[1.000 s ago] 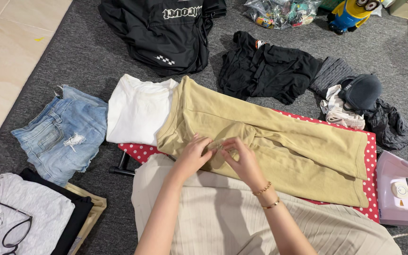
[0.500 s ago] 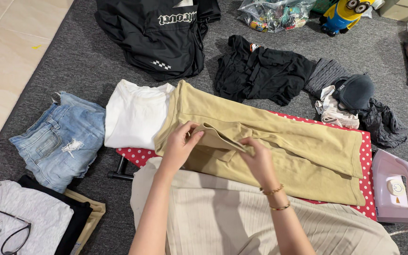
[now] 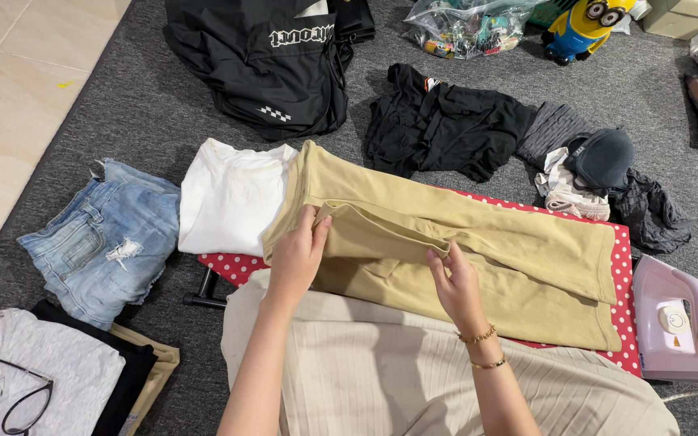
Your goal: The person irons a beige short-sleeved shirt on a red polka-dotted ironing board, then folds it neatly. The person uses a handheld iron to smooth the fabric and then folds the shirt into a compact rectangle.
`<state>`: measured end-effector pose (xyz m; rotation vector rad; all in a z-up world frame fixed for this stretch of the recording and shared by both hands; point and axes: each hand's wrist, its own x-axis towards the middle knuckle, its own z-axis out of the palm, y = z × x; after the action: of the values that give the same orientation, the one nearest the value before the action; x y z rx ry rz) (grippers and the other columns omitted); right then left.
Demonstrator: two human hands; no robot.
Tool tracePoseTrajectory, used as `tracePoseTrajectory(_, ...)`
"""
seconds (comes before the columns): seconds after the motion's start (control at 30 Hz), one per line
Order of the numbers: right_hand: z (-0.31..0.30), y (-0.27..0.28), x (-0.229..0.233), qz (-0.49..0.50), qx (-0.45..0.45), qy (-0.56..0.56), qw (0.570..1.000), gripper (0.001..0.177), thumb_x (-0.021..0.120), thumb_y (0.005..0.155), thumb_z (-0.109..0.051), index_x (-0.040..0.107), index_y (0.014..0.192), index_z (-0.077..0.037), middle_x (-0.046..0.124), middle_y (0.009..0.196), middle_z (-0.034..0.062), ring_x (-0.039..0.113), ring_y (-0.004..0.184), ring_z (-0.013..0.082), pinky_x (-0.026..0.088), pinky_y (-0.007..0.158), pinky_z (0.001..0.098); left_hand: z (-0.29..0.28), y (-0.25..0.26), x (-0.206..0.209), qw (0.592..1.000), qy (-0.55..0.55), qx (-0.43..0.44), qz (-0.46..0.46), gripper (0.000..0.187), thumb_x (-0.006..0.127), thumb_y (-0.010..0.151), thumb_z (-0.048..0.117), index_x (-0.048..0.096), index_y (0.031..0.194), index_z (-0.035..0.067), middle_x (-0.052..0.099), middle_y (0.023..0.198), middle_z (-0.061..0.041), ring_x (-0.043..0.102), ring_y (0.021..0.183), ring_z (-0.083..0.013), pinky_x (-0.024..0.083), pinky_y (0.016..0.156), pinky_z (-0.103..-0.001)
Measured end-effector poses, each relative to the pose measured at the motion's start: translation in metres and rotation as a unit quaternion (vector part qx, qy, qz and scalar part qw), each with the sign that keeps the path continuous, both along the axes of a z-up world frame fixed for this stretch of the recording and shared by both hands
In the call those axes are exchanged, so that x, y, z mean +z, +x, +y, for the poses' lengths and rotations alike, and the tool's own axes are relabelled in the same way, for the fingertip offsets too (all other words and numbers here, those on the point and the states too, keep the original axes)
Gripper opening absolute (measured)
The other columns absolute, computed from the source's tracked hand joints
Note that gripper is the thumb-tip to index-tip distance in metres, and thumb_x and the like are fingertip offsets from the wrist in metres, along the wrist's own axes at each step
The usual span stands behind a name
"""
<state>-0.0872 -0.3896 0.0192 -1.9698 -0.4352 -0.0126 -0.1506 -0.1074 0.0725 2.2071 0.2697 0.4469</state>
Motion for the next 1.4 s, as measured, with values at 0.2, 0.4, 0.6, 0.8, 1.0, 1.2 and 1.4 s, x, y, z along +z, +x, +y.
tracePoseTrajectory(0.2,0.005,-0.011,-0.019,0.082,0.014,-0.049,0.995,0.017,0.063,0.100,-0.016,0.063,0.108,-0.002,0.075,0.083,0.0075,0.050,0.068,0.0070,0.046,0.060,0.0268,0.003,-0.001,-0.013,0.989,0.084,-0.033,0.113,0.029,0.054,0.103,0.031,0.055,0.119,0.007,0.066,0.067,-0.019,0.067,0.064,-0.0402,0.047,0.057,-0.052)
tracePoseTrajectory(0.4,0.012,0.020,-0.048,0.139,-0.029,-0.042,0.989,0.023,0.064,0.102,-0.022,0.059,0.097,0.000,0.041,0.061,-0.0018,0.033,0.059,0.0094,0.035,0.052,0.0332,0.015,0.051,-0.059,0.992,0.098,-0.038,0.077,0.031,0.053,0.105,0.037,0.059,0.117,0.009,0.070,0.077,-0.019,0.068,0.074,-0.0422,0.050,0.063,-0.053)
tracePoseTrajectory(0.6,0.034,0.071,-0.061,0.236,-0.127,-0.003,0.963,0.037,0.070,0.102,-0.032,0.058,0.115,0.001,0.063,0.084,-0.0012,0.055,0.075,0.0061,0.045,0.065,0.0263,0.036,0.103,-0.102,0.989,-0.049,0.016,0.139,0.039,0.059,0.102,0.042,0.059,0.122,0.008,0.072,0.088,-0.018,0.069,0.086,-0.0393,0.052,0.073,-0.048)
tracePoseTrajectory(0.8,0.018,0.054,-0.064,0.234,-0.103,0.027,0.966,0.045,0.075,0.091,-0.024,0.061,0.127,-0.001,0.078,0.097,0.0100,0.068,0.084,0.0084,0.052,0.071,0.0246,0.048,0.073,-0.118,0.971,-0.049,0.007,0.233,0.056,0.066,0.092,0.038,0.049,0.136,0.008,0.073,0.093,-0.016,0.072,0.087,-0.0350,0.055,0.078,-0.045)
tracePoseTrajectory(1.0,0.021,0.031,-0.078,0.161,-0.112,-0.013,0.981,0.043,0.077,0.089,-0.018,0.059,0.124,0.000,0.072,0.085,0.0036,0.067,0.076,0.0097,0.055,0.067,0.0245,0.039,0.041,-0.114,0.954,0.136,-0.035,0.263,0.055,0.071,0.088,0.024,0.047,0.135,0.010,0.074,0.100,-0.017,0.071,0.097,-0.0365,0.051,0.091,-0.049)
tracePoseTrajectory(1.2,0.026,0.031,-0.075,0.149,-0.128,-0.088,0.977,0.041,0.079,0.089,-0.018,0.063,0.123,-0.001,0.067,0.087,0.0064,0.060,0.069,0.0120,0.053,0.064,0.0290,0.035,0.037,-0.089,0.935,0.170,-0.021,0.310,0.054,0.068,0.091,0.017,0.046,0.140,0.013,0.073,0.100,-0.016,0.069,0.103,-0.0357,0.050,0.095,-0.051)
tracePoseTrajectory(1.4,-0.012,0.028,-0.060,0.008,-0.125,-0.124,0.984,0.030,0.076,0.091,-0.016,0.069,0.119,-0.009,0.065,0.105,0.0074,0.062,0.083,0.0186,0.054,0.072,0.0330,0.007,0.038,-0.052,0.945,0.268,0.007,0.188,0.044,0.071,0.088,0.021,0.055,0.124,0.003,0.063,0.119,-0.017,0.059,0.113,-0.0373,0.049,0.091,-0.050)
